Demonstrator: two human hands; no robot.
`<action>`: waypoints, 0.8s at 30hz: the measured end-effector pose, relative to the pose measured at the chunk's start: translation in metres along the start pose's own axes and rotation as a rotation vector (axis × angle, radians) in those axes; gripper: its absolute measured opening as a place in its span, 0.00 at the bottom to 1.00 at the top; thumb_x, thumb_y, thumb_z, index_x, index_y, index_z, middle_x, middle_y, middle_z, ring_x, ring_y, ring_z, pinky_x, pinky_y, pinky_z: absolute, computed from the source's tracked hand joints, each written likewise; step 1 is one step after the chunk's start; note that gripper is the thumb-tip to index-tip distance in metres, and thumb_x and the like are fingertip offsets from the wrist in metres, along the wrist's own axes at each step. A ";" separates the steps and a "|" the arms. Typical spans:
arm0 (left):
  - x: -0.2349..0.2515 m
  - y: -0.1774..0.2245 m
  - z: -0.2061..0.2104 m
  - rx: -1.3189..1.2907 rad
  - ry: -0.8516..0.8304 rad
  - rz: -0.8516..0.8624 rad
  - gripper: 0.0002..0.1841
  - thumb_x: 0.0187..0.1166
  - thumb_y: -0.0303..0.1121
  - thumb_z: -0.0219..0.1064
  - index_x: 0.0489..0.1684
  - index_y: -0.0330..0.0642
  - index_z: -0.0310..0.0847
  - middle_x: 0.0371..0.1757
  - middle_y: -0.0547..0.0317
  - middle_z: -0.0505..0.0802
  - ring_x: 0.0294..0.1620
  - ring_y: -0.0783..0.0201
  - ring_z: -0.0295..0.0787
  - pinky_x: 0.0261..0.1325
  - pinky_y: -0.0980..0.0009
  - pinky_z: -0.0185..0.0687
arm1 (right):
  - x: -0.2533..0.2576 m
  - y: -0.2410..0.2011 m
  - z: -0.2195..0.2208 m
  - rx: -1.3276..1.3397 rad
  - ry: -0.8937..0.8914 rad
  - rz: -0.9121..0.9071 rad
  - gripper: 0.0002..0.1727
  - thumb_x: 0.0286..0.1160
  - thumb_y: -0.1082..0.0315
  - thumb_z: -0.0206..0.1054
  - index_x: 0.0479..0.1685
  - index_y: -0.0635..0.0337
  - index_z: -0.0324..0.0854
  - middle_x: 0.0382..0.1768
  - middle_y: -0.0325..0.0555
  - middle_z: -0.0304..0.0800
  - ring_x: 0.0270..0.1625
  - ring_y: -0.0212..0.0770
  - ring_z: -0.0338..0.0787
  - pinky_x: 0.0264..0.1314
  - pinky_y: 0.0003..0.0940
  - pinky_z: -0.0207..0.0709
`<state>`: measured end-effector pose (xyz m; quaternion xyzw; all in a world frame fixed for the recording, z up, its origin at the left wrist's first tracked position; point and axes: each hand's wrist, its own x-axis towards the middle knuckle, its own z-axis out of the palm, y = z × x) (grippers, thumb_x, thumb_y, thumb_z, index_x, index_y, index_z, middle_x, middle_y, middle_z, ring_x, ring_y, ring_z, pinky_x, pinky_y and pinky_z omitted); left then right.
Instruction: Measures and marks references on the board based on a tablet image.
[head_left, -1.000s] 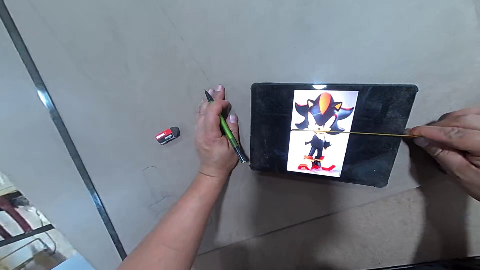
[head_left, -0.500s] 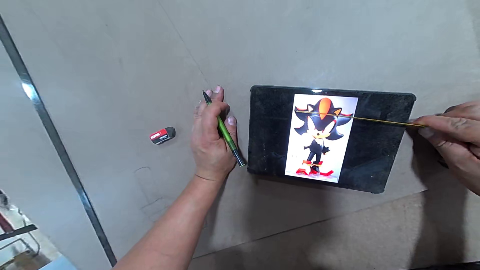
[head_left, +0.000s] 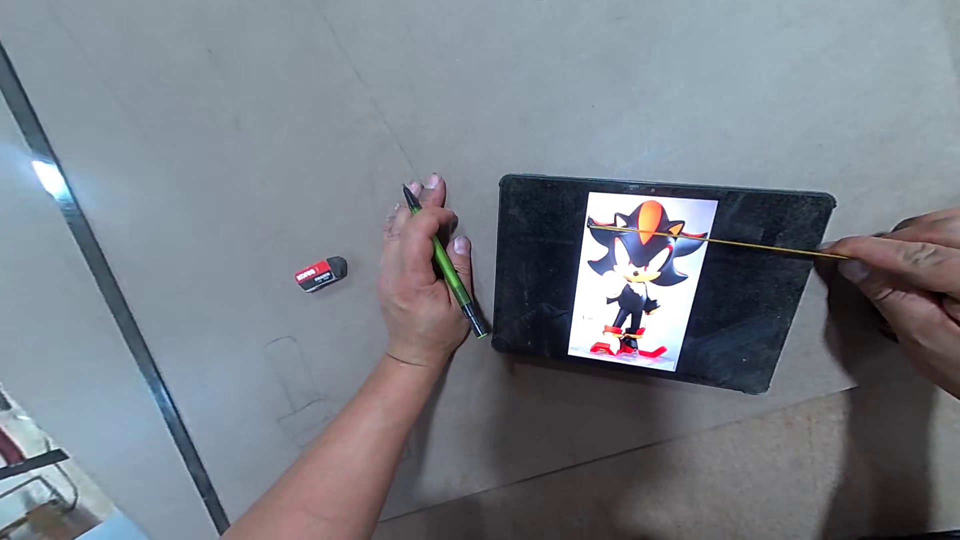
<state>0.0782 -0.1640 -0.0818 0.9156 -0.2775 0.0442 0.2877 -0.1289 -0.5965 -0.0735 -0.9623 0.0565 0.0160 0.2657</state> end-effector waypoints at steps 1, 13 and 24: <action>0.000 0.000 0.000 0.002 0.000 -0.001 0.15 0.89 0.35 0.57 0.63 0.35 0.81 0.79 0.49 0.85 0.87 0.51 0.71 0.90 0.51 0.62 | 0.000 -0.001 0.000 0.000 0.001 -0.001 0.17 0.87 0.52 0.61 0.64 0.38 0.92 0.55 0.42 0.94 0.69 0.49 0.87 0.91 0.69 0.50; -0.001 -0.001 0.000 0.010 -0.003 0.002 0.16 0.90 0.36 0.57 0.64 0.36 0.81 0.79 0.49 0.84 0.87 0.50 0.71 0.91 0.50 0.62 | -0.003 0.006 0.002 0.006 0.002 -0.023 0.17 0.87 0.52 0.60 0.65 0.35 0.91 0.56 0.39 0.94 0.69 0.47 0.87 0.91 0.68 0.51; -0.002 -0.003 0.002 0.026 -0.005 0.003 0.17 0.91 0.38 0.56 0.65 0.37 0.80 0.79 0.51 0.85 0.88 0.53 0.71 0.91 0.53 0.62 | -0.018 0.004 0.009 0.013 0.001 -0.056 0.17 0.87 0.49 0.60 0.65 0.32 0.90 0.56 0.35 0.93 0.70 0.44 0.86 0.91 0.68 0.51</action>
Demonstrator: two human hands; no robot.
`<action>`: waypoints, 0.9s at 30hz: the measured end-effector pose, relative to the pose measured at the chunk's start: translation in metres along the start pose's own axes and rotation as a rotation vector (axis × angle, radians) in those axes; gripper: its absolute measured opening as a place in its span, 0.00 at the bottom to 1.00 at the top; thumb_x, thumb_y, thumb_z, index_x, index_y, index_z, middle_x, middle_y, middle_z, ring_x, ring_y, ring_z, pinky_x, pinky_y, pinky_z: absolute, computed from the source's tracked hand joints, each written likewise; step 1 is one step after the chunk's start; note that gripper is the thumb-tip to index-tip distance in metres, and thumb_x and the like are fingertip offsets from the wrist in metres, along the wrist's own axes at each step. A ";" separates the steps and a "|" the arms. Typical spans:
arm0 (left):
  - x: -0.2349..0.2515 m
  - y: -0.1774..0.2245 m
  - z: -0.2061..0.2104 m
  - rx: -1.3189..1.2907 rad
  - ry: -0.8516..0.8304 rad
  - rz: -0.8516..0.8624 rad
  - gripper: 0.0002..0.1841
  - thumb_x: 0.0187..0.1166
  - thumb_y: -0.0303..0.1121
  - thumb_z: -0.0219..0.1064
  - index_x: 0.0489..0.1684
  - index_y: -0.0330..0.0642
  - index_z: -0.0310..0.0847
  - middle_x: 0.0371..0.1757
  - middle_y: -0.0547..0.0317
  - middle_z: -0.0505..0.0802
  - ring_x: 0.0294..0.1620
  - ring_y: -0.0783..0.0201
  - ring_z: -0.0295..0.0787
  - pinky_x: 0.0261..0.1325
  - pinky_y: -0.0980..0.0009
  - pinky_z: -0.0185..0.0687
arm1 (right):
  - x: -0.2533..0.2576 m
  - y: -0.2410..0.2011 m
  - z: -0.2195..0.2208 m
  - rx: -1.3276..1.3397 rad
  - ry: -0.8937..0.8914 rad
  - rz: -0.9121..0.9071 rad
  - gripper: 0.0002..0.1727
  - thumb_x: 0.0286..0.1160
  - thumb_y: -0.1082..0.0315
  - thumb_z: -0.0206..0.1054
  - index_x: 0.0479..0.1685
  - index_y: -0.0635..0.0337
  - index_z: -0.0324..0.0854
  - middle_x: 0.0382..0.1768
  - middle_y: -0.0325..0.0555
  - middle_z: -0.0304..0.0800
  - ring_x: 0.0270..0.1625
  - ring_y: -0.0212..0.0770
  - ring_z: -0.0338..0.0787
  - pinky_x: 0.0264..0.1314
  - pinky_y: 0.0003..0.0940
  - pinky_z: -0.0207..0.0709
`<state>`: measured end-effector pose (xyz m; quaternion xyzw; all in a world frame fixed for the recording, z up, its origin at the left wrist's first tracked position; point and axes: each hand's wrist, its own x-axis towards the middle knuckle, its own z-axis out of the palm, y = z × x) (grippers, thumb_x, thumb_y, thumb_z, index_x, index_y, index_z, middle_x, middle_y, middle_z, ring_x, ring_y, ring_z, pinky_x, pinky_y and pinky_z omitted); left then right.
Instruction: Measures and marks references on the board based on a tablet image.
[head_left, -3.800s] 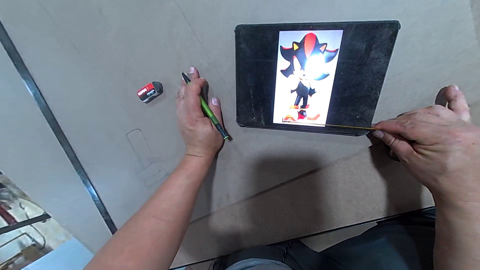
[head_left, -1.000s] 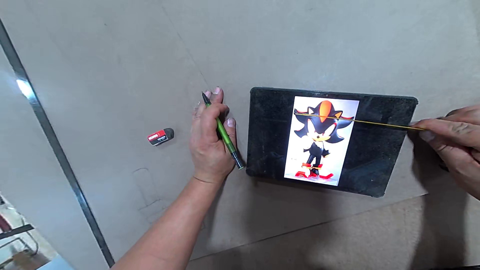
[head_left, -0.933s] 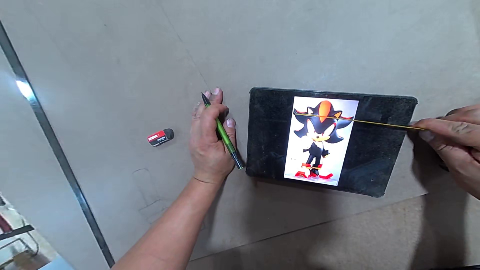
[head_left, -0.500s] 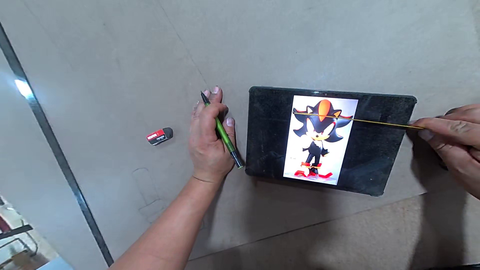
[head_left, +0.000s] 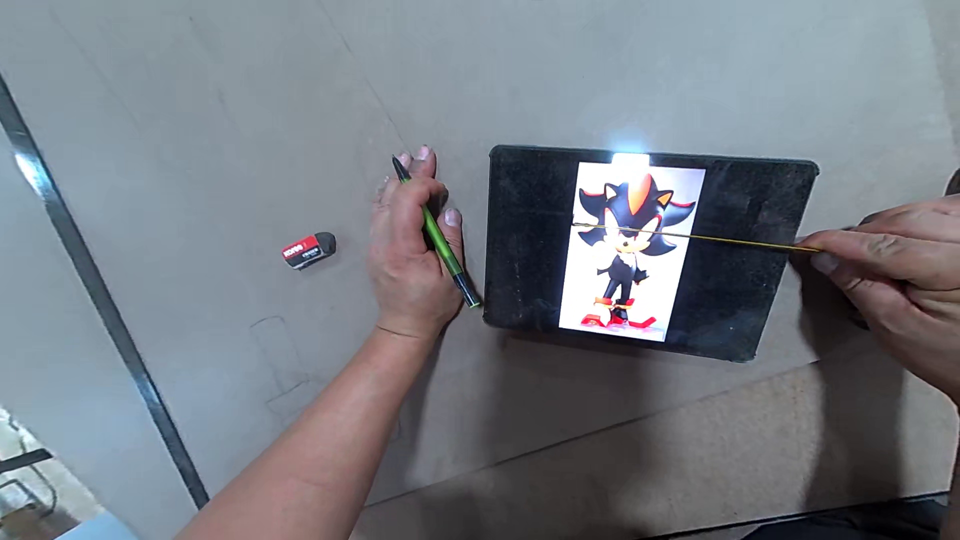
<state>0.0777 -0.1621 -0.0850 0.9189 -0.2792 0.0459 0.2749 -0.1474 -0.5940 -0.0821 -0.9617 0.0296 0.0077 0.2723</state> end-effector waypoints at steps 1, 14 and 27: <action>0.000 0.000 0.000 0.004 0.001 0.000 0.17 0.91 0.38 0.56 0.65 0.37 0.80 0.79 0.51 0.85 0.87 0.53 0.71 0.91 0.54 0.63 | -0.004 -0.001 0.001 -0.002 0.000 -0.001 0.17 0.87 0.49 0.60 0.65 0.32 0.90 0.56 0.34 0.93 0.70 0.43 0.86 0.91 0.66 0.51; 0.001 -0.001 0.000 0.081 -0.028 -0.009 0.19 0.91 0.42 0.52 0.70 0.42 0.77 0.78 0.55 0.86 0.81 0.65 0.79 0.82 0.64 0.74 | -0.044 -0.036 0.008 0.011 -0.015 -0.016 0.17 0.87 0.49 0.60 0.63 0.33 0.91 0.51 0.36 0.94 0.66 0.43 0.88 0.90 0.68 0.49; 0.002 0.002 0.000 0.090 -0.025 0.006 0.20 0.91 0.42 0.51 0.70 0.42 0.77 0.78 0.54 0.85 0.81 0.66 0.78 0.81 0.66 0.73 | -0.046 -0.070 0.004 0.031 0.040 0.000 0.14 0.87 0.58 0.62 0.57 0.42 0.94 0.45 0.46 0.95 0.62 0.51 0.89 0.90 0.74 0.44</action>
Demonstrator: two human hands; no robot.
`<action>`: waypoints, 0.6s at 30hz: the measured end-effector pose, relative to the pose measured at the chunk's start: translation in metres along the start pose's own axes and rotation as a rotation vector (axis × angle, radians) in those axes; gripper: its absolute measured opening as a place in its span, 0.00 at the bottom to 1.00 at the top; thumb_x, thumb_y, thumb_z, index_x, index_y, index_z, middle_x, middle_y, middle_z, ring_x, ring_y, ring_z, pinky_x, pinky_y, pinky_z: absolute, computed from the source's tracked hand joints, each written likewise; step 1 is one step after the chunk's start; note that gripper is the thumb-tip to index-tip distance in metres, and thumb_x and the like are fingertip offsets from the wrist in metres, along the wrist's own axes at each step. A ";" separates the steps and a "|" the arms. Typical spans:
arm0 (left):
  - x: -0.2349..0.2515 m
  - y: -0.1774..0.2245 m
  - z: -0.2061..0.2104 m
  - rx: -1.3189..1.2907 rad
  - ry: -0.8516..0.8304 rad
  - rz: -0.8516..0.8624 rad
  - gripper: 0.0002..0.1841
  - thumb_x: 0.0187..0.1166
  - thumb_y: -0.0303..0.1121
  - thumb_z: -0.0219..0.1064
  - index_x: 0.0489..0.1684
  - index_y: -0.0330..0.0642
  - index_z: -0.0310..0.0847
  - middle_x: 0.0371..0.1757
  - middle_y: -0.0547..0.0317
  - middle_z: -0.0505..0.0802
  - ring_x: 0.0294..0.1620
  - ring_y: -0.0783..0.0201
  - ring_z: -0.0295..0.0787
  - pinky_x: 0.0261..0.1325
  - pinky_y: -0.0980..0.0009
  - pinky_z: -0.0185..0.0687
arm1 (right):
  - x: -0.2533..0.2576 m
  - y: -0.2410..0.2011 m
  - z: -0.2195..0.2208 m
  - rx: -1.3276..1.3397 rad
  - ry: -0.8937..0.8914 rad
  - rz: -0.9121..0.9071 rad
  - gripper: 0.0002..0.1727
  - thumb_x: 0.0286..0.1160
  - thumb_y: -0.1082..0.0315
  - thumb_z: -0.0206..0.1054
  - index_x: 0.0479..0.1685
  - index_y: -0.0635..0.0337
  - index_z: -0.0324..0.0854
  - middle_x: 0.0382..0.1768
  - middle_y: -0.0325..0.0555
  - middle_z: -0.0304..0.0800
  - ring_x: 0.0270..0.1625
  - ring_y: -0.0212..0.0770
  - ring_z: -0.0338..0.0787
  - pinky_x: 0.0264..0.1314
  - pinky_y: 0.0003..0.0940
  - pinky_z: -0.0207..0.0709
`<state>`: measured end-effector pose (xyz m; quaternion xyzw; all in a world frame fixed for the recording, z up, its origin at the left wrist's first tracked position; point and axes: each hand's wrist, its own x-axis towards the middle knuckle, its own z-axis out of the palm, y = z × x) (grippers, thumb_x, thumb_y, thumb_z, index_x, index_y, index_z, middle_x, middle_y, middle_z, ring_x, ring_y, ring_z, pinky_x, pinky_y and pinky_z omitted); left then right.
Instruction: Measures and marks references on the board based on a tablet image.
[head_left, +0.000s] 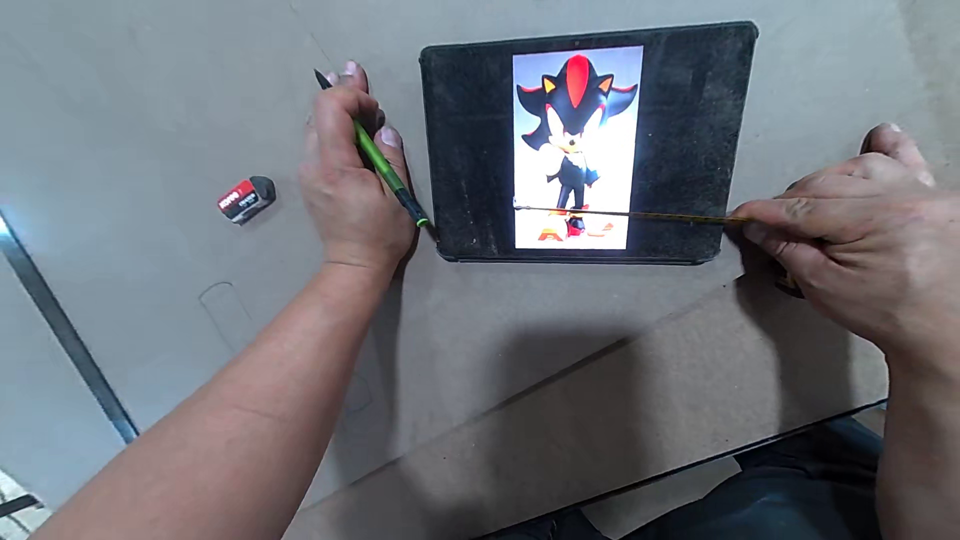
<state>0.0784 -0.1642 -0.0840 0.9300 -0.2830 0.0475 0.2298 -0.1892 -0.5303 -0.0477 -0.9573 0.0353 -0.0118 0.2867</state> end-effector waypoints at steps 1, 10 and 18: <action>0.000 0.000 0.000 0.003 -0.003 -0.004 0.20 0.91 0.42 0.51 0.71 0.42 0.77 0.78 0.55 0.85 0.81 0.67 0.78 0.82 0.66 0.73 | 0.000 -0.001 -0.001 -0.002 -0.004 0.001 0.14 0.87 0.58 0.62 0.57 0.42 0.94 0.45 0.46 0.95 0.63 0.52 0.89 0.90 0.74 0.44; 0.000 0.000 -0.001 0.014 -0.006 -0.013 0.19 0.91 0.42 0.52 0.69 0.43 0.77 0.79 0.56 0.85 0.82 0.67 0.77 0.83 0.66 0.71 | 0.001 0.000 0.000 0.000 -0.005 -0.003 0.15 0.87 0.59 0.62 0.56 0.43 0.95 0.45 0.47 0.95 0.62 0.52 0.89 0.89 0.74 0.45; 0.001 0.002 -0.003 0.043 -0.024 -0.038 0.20 0.91 0.44 0.51 0.71 0.44 0.77 0.78 0.58 0.85 0.82 0.66 0.77 0.82 0.65 0.72 | 0.001 -0.001 -0.001 -0.008 -0.003 -0.020 0.14 0.87 0.58 0.62 0.56 0.43 0.95 0.44 0.47 0.95 0.61 0.53 0.90 0.89 0.75 0.45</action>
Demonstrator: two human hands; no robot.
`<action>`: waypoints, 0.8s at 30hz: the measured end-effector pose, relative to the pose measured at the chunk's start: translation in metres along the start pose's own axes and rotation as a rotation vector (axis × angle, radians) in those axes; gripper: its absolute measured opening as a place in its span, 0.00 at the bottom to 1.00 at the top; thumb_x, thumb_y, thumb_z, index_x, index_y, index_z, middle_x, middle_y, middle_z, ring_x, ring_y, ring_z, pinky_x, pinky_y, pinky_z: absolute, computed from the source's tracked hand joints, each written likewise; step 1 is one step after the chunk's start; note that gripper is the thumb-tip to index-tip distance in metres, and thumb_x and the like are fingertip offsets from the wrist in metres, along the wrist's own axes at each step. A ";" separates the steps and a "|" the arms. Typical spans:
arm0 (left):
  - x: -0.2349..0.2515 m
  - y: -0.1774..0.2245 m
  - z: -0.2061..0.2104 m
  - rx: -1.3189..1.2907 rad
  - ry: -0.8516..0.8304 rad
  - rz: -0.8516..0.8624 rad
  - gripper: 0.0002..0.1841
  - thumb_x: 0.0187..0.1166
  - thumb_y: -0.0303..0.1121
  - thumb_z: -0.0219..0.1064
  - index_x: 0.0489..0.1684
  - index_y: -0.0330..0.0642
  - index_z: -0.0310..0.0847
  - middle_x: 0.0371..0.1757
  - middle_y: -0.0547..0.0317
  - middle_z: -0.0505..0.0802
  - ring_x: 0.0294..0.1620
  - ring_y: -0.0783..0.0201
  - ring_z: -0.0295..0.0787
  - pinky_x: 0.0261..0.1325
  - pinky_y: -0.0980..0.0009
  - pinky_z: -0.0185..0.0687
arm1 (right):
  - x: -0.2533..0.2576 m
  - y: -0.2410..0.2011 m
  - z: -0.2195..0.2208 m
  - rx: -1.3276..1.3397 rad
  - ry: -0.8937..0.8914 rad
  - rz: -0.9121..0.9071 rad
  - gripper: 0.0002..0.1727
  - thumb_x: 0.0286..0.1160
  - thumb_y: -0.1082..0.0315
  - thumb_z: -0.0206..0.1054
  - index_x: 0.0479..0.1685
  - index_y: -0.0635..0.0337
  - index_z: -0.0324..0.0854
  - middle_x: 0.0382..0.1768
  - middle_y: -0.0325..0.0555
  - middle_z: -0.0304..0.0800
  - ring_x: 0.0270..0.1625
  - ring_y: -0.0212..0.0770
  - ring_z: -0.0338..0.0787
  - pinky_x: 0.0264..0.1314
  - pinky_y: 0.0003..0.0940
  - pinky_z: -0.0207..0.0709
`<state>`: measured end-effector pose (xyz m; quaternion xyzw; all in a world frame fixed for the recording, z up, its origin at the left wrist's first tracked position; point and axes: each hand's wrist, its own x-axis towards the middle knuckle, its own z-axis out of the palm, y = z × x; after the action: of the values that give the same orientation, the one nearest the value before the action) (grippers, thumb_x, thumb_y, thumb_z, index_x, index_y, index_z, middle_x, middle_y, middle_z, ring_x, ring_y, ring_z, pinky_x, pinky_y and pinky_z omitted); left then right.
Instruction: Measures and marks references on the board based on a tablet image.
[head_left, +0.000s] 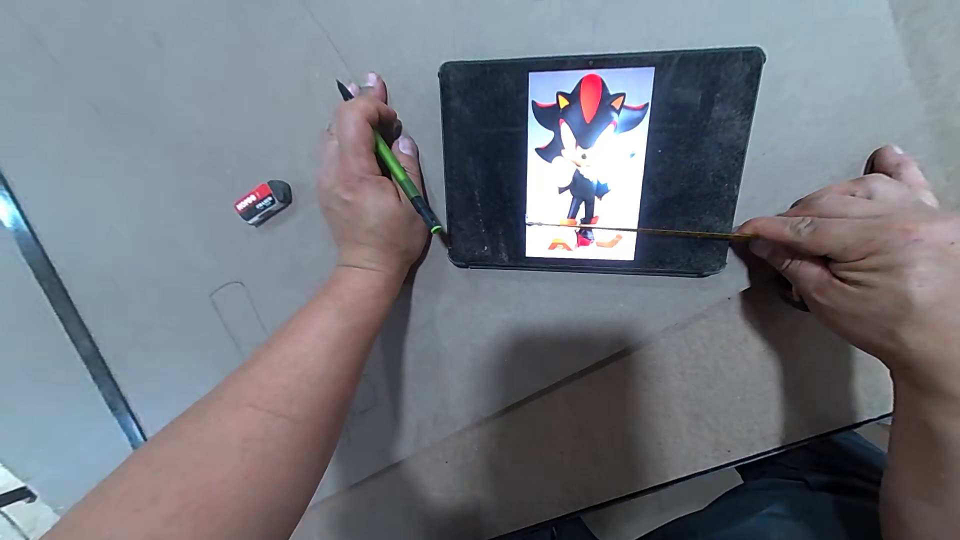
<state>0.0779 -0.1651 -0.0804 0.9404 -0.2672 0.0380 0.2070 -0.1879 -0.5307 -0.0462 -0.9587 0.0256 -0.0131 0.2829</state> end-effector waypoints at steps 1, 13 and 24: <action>0.000 0.000 0.000 0.000 -0.002 0.001 0.20 0.91 0.44 0.51 0.71 0.44 0.77 0.78 0.58 0.85 0.81 0.66 0.78 0.82 0.65 0.72 | 0.000 -0.001 0.000 -0.001 0.001 0.004 0.14 0.87 0.58 0.62 0.56 0.44 0.95 0.44 0.47 0.95 0.61 0.53 0.90 0.88 0.75 0.46; 0.000 -0.001 0.001 -0.020 0.013 0.020 0.20 0.91 0.42 0.52 0.71 0.42 0.77 0.78 0.55 0.85 0.81 0.66 0.78 0.82 0.66 0.72 | 0.000 -0.001 -0.001 -0.012 -0.008 0.011 0.15 0.87 0.59 0.61 0.56 0.45 0.95 0.46 0.47 0.95 0.64 0.53 0.89 0.89 0.76 0.44; 0.000 -0.001 0.000 -0.019 0.012 0.026 0.19 0.91 0.42 0.52 0.70 0.42 0.77 0.79 0.55 0.85 0.81 0.65 0.78 0.81 0.65 0.73 | 0.001 -0.002 -0.002 -0.013 -0.016 0.009 0.15 0.87 0.59 0.60 0.56 0.44 0.95 0.45 0.46 0.95 0.63 0.54 0.90 0.89 0.77 0.44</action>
<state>0.0781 -0.1645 -0.0811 0.9345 -0.2785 0.0439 0.2171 -0.1868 -0.5296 -0.0437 -0.9604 0.0275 -0.0041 0.2772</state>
